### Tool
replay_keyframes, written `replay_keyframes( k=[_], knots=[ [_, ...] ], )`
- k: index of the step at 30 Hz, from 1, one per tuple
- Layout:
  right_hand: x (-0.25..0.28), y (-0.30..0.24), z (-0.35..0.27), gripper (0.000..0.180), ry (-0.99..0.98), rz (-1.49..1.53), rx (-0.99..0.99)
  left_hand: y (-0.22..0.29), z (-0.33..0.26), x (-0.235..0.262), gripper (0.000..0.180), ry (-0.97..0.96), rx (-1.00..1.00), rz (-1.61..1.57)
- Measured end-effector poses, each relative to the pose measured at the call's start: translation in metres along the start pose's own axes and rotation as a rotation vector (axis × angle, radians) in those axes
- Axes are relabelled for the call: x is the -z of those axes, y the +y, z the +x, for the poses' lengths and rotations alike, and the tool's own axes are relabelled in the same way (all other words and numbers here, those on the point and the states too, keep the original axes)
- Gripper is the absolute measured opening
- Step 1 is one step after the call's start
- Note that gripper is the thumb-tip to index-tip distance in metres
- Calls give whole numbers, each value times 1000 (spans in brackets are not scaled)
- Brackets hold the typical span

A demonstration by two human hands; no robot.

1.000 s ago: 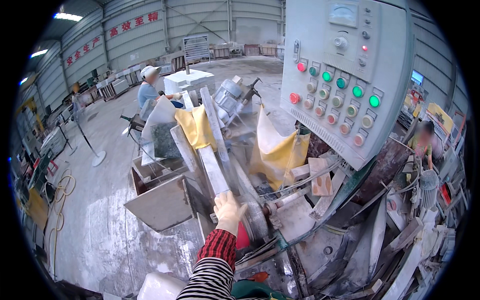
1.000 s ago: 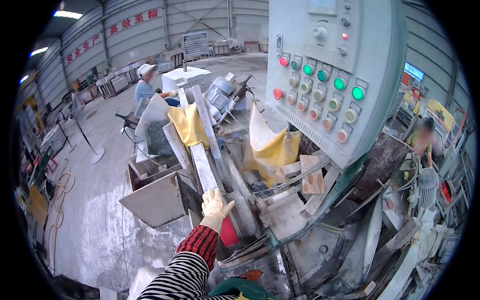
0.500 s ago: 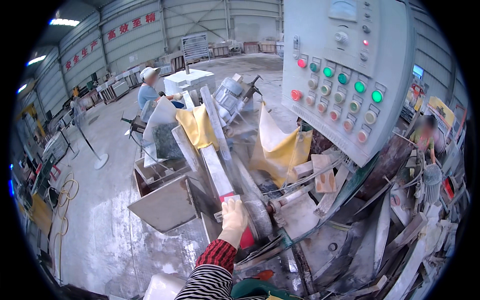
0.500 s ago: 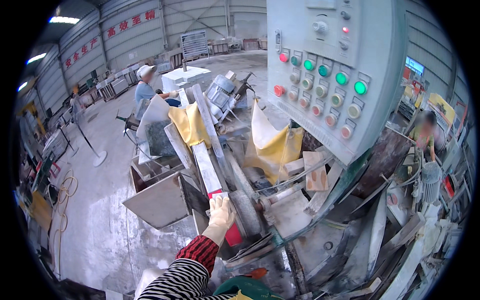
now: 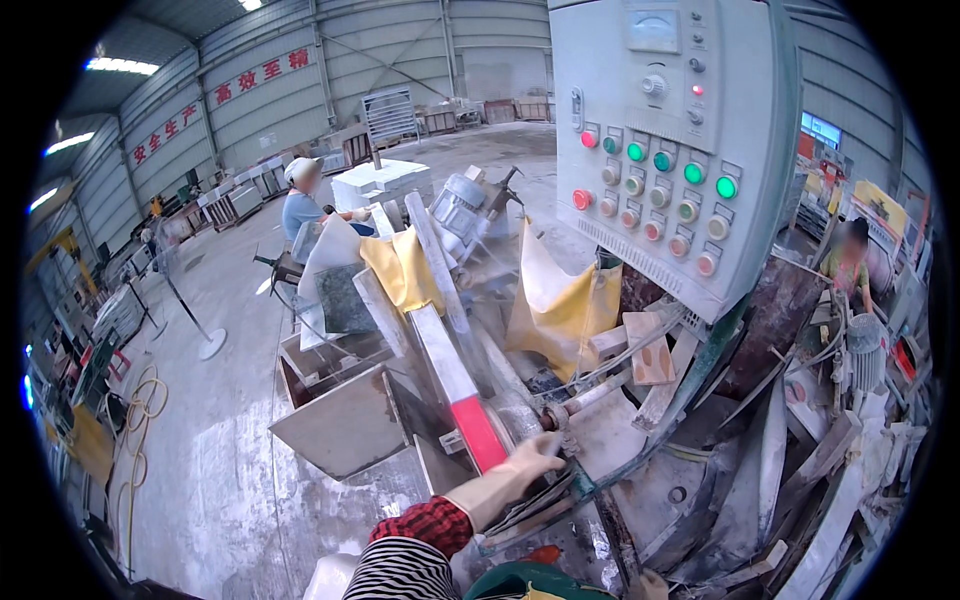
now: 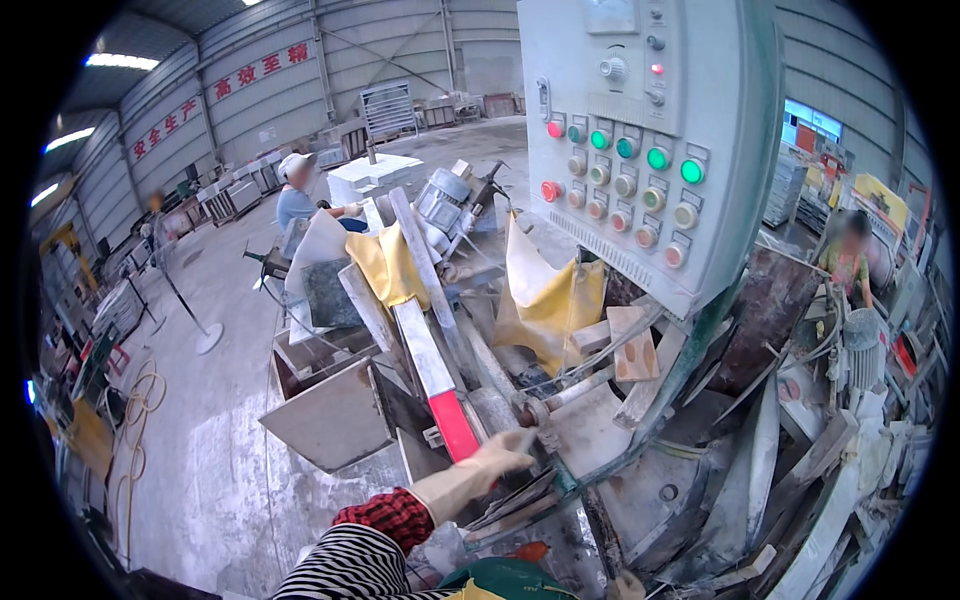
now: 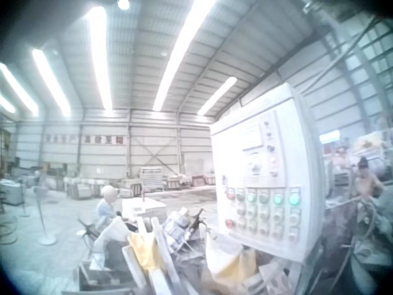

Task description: The person repeatedly picks up rectangular white sheets and feeds them into a machine hopper. The person handles the sheets one at a time, placing them into the machine's intake area. Another worker is visible in the background handling similar materials.

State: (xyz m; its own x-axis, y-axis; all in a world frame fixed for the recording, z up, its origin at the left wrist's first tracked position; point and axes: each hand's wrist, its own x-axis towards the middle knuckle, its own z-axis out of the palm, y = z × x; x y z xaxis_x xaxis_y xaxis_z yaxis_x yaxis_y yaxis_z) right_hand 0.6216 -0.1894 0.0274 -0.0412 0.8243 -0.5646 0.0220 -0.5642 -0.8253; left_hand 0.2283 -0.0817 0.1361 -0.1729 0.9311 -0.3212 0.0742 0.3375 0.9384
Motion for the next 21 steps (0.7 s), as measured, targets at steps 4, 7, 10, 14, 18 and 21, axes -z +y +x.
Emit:
replay_keyframes(
  k=[4, 7, 10, 14, 18, 21],
  knots=[
    [-54, -98, -30, 64, -206, 577, -67, 41, -27, -82, 82, -249, -458, 443],
    [-63, -120, -29, 59, 9, -266, 870, 76, -52, -127, 73, -531, -829, 553],
    [-62, -126, -15, 51, 80, -386, 937, 55, -54, -164, 71, -473, -1092, 587],
    [-69, -121, -36, 45, 129, 588, 426, 67, -40, -110, 65, -336, -1245, 704],
    [-23, -102, -68, 65, 319, 641, 58, 64, 8, -19, 40, 103, -946, 928],
    [17, -65, -70, 57, 550, 660, 58, 41, 26, 51, 49, 429, -739, 1097]
  ],
)
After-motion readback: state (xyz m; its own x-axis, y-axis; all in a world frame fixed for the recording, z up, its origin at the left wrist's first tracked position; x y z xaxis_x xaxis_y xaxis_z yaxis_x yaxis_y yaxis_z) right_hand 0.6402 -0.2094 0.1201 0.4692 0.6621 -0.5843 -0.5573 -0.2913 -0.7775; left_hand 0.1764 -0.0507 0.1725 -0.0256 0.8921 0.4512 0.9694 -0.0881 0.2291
